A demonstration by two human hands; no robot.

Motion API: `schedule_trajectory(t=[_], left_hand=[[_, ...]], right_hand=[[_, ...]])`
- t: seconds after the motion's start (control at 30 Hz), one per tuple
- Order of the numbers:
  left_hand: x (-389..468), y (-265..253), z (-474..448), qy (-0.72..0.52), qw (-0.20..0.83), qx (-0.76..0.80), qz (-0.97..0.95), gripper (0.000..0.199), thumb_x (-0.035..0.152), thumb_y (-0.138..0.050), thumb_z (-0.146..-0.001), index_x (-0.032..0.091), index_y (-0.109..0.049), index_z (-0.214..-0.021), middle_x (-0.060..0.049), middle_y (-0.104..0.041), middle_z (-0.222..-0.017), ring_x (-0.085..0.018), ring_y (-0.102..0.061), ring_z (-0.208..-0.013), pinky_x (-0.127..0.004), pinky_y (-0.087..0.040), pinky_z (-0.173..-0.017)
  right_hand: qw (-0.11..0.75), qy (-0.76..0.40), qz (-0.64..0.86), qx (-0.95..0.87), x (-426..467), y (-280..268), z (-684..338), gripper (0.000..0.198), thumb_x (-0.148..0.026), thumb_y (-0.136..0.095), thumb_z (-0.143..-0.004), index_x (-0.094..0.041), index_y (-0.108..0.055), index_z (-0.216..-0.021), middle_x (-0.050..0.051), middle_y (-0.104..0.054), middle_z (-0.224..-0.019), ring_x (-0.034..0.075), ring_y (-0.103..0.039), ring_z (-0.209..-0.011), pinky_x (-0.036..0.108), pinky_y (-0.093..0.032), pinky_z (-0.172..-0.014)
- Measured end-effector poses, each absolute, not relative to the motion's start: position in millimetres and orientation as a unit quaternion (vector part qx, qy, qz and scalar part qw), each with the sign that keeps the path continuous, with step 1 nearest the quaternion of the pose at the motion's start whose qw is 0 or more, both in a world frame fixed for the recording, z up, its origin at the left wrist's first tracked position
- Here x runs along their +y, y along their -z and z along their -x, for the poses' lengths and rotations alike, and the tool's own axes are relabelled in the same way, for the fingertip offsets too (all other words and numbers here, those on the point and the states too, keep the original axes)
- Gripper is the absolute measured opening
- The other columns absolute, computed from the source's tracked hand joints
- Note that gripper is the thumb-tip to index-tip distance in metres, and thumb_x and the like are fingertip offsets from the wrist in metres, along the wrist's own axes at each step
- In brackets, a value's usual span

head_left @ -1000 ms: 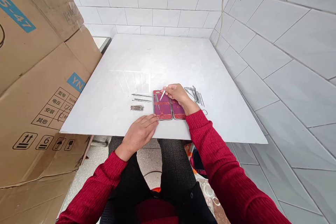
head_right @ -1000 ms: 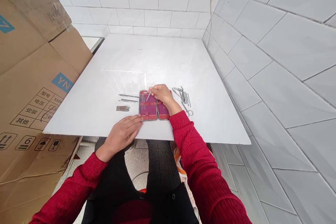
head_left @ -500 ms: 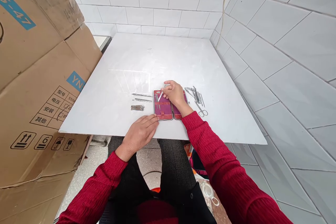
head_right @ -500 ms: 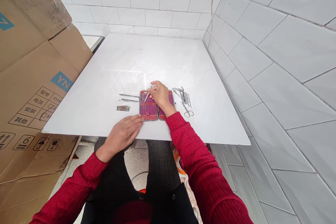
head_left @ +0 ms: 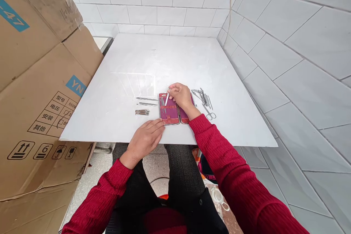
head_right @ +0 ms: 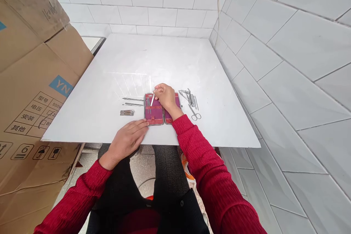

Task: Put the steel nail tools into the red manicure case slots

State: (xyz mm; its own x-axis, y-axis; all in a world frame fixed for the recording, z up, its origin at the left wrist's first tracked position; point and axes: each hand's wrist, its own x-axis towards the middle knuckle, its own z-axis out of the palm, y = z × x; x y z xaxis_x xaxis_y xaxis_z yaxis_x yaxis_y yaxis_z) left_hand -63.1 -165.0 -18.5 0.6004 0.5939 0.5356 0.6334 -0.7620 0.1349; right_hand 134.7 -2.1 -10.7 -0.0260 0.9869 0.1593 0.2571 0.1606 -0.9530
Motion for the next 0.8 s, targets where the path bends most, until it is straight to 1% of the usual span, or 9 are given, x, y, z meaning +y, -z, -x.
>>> schedule_trajectory(t=[0.17, 0.4, 0.53, 0.67, 0.73, 0.8], left_hand=[[-164.9, 19.5, 63.2, 0.283, 0.032, -0.347, 0.894, 0.028, 0.015, -0.051, -0.102, 0.015, -0.065, -0.127, -0.011, -0.070, -0.133, -0.025, -0.061, -0.132, -0.045, -0.053, -0.109], [-165.1, 19.1, 62.8, 0.284, 0.026, -0.347, 0.893, 0.029, 0.015, -0.051, -0.102, 0.016, -0.065, -0.127, -0.010, -0.070, -0.134, -0.024, -0.061, -0.131, -0.045, -0.053, -0.110], [-165.2, 18.8, 62.7, 0.285, 0.024, -0.348, 0.893, 0.029, 0.015, -0.052, -0.102, 0.016, -0.066, -0.127, -0.010, -0.070, -0.134, -0.024, -0.062, -0.131, -0.045, -0.053, -0.110], [-165.4, 18.8, 62.8, 0.288, 0.016, -0.349, 0.892, 0.031, 0.015, -0.052, -0.102, 0.017, -0.065, -0.129, -0.010, -0.070, -0.134, -0.024, -0.061, -0.132, -0.046, -0.053, -0.110], [-165.5, 18.5, 62.7, 0.288, 0.016, -0.350, 0.891, 0.031, 0.015, -0.052, -0.102, 0.017, -0.065, -0.129, -0.010, -0.070, -0.134, -0.024, -0.061, -0.131, -0.046, -0.054, -0.109], [-165.5, 17.9, 62.7, 0.286, 0.021, -0.350, 0.892, 0.030, 0.015, -0.052, -0.102, 0.016, -0.066, -0.128, -0.010, -0.070, -0.134, -0.025, -0.062, -0.131, -0.046, -0.054, -0.109]], right_hand=[[0.468, -0.389, 0.522, -0.597, -1.0, 10.7, -135.3, 0.014, -0.028, -0.066, -0.082, -0.019, -0.068, -0.092, -0.005, -0.064, -0.057, 0.012, -0.057, -0.051, 0.022, -0.042, -0.052], [0.452, -0.385, 0.524, -0.610, -5.0, 8.6, -133.5, 0.011, -0.026, -0.066, -0.083, -0.020, -0.071, -0.091, -0.004, -0.064, -0.057, 0.014, -0.064, -0.058, 0.023, -0.046, -0.058], [0.446, -0.383, 0.519, -0.621, -5.4, 9.0, -133.0, 0.012, -0.026, -0.066, -0.083, -0.020, -0.073, -0.091, -0.004, -0.066, -0.061, 0.014, -0.065, -0.060, 0.025, -0.050, -0.063], [0.432, -0.356, 0.523, -0.643, -6.3, 9.3, -133.2, 0.018, -0.025, -0.061, -0.088, -0.020, -0.077, -0.095, -0.001, -0.070, -0.070, 0.016, -0.066, -0.066, 0.027, -0.051, -0.067], [0.427, -0.330, 0.526, -0.657, -7.3, 9.3, -133.1, 0.021, -0.022, -0.058, -0.090, -0.020, -0.078, -0.097, 0.001, -0.073, -0.079, 0.017, -0.067, -0.075, 0.029, -0.052, -0.074], [0.427, -0.296, 0.526, -0.673, -8.0, 9.6, -132.6, 0.024, -0.017, -0.056, -0.090, -0.020, -0.079, -0.094, 0.003, -0.075, -0.092, 0.018, -0.068, -0.086, 0.031, -0.052, -0.083]])
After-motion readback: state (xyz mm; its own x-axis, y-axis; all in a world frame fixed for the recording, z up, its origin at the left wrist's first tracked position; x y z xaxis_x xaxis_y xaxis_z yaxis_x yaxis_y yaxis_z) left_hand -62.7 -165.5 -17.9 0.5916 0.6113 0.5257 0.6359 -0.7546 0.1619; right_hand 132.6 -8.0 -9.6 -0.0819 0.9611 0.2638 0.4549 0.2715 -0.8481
